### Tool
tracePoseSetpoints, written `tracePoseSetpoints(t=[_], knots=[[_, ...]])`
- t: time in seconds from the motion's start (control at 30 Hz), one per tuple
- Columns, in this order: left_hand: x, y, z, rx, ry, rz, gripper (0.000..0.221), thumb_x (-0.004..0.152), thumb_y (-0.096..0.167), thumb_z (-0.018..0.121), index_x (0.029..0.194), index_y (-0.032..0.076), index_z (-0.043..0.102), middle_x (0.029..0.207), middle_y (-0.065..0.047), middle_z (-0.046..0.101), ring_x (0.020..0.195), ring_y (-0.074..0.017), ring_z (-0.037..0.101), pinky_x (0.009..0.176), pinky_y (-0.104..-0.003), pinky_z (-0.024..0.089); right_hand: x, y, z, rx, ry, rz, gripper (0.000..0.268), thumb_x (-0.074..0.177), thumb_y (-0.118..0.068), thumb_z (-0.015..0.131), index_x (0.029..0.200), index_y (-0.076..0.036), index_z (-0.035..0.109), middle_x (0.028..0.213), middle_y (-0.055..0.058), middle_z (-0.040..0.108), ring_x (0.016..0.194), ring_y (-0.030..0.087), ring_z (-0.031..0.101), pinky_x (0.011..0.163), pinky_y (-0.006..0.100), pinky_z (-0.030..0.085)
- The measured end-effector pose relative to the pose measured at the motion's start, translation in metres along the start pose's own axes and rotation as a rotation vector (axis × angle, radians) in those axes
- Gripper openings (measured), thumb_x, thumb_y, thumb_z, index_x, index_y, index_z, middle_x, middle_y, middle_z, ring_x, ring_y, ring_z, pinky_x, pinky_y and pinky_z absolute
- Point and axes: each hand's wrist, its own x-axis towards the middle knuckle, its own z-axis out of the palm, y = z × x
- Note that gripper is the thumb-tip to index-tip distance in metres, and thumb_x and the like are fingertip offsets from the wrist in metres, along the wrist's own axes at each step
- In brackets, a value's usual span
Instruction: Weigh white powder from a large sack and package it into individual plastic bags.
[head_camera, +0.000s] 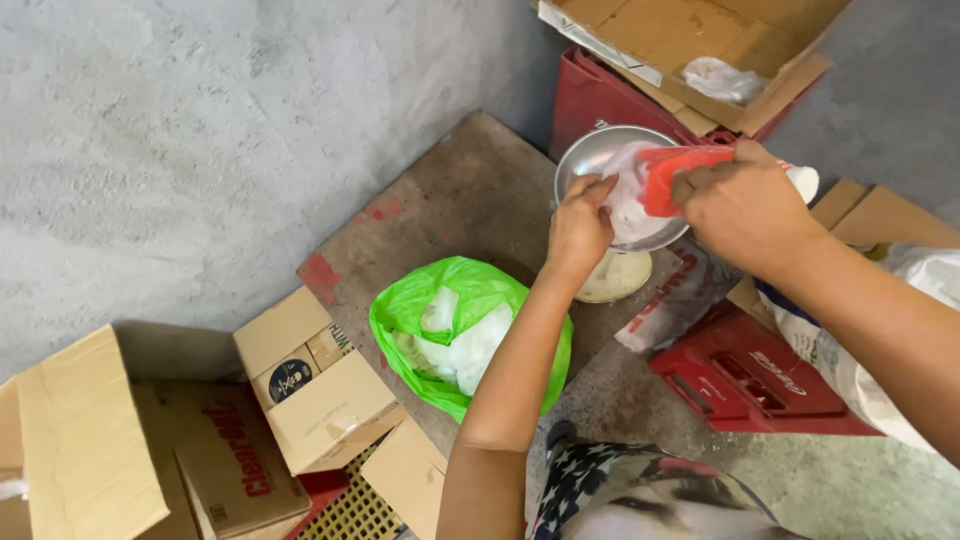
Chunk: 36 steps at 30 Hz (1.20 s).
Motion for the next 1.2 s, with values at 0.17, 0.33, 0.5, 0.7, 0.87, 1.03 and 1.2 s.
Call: tracePoseSetpoints(t=[0.17,0.33,0.5,0.7,0.87,1.03,1.2], knots=[[-0.002,0.011,-0.005,0.028,-0.020,0.021,0.047,0.082,-0.003,0.066,0.126,0.014,0.072,0.134,-0.011,0.066,0.112,-0.0336,0.070,0.096,-0.041,0.056,-0.021,-0.004,-0.003,-0.106,-0.047,0.059,0.011,0.083,-0.021,0.060,0.089,-0.016,0.067,0.075,0.001,0.069,0.065,0.018,0.069,0.078,0.034,0.048],[-0.020,0.037,-0.022,0.024,0.197,0.113,0.039,0.087,0.005,0.073,0.126,0.011,0.073,0.133,-0.016,0.063,0.115,-0.0384,0.067,0.097,-0.042,0.055,-0.069,-0.004,-0.013,0.233,0.230,0.354,0.019,0.091,-0.026,0.073,0.104,-0.014,0.079,0.086,0.006,0.075,0.068,0.024,0.067,0.069,0.039,0.049],[-0.067,0.088,-0.011,-0.185,0.254,-0.021,0.030,0.095,0.006,0.069,0.124,0.012,0.072,0.124,-0.013,0.065,0.100,-0.0272,0.070,0.091,-0.037,0.057,-0.145,-0.019,0.029,0.667,0.281,0.804,0.024,0.103,-0.029,0.079,0.114,-0.008,0.080,0.088,0.014,0.074,0.076,0.023,0.070,0.072,0.036,0.055],[-0.123,0.152,0.062,-0.309,0.082,-0.031,0.026,0.097,0.009,0.069,0.122,0.012,0.073,0.116,-0.010,0.063,0.104,-0.0263,0.067,0.086,-0.034,0.057,-0.239,-0.019,0.062,1.126,0.384,1.206,0.022,0.106,-0.022,0.079,0.114,-0.002,0.078,0.086,0.006,0.074,0.076,0.006,0.060,0.070,0.025,0.049],[-0.155,0.187,0.118,-0.304,-0.058,0.049,0.024,0.096,0.010,0.070,0.120,0.009,0.072,0.117,-0.011,0.061,0.101,-0.0280,0.065,0.087,-0.037,0.054,-0.319,-0.003,0.064,1.186,0.370,1.406,0.023,0.105,-0.021,0.076,0.119,-0.003,0.078,0.087,0.002,0.071,0.071,0.005,0.055,0.063,0.024,0.047],[-0.177,0.206,0.157,-0.311,-0.214,-0.028,0.030,0.092,0.013,0.071,0.123,0.010,0.070,0.120,-0.011,0.062,0.096,-0.0276,0.066,0.085,-0.038,0.055,-0.405,0.014,0.077,1.083,0.418,1.446,0.022,0.109,-0.021,0.079,0.115,0.000,0.077,0.083,0.003,0.070,0.070,0.002,0.054,0.067,0.023,0.046],[-0.201,0.209,0.190,-0.206,-0.272,0.013,0.035,0.091,0.013,0.075,0.126,0.010,0.069,0.129,-0.015,0.061,0.114,-0.0337,0.064,0.093,-0.041,0.054,-0.461,0.030,0.087,0.893,0.329,1.459,0.024,0.107,-0.023,0.081,0.116,-0.001,0.078,0.084,0.010,0.073,0.075,0.009,0.062,0.072,0.027,0.050]])
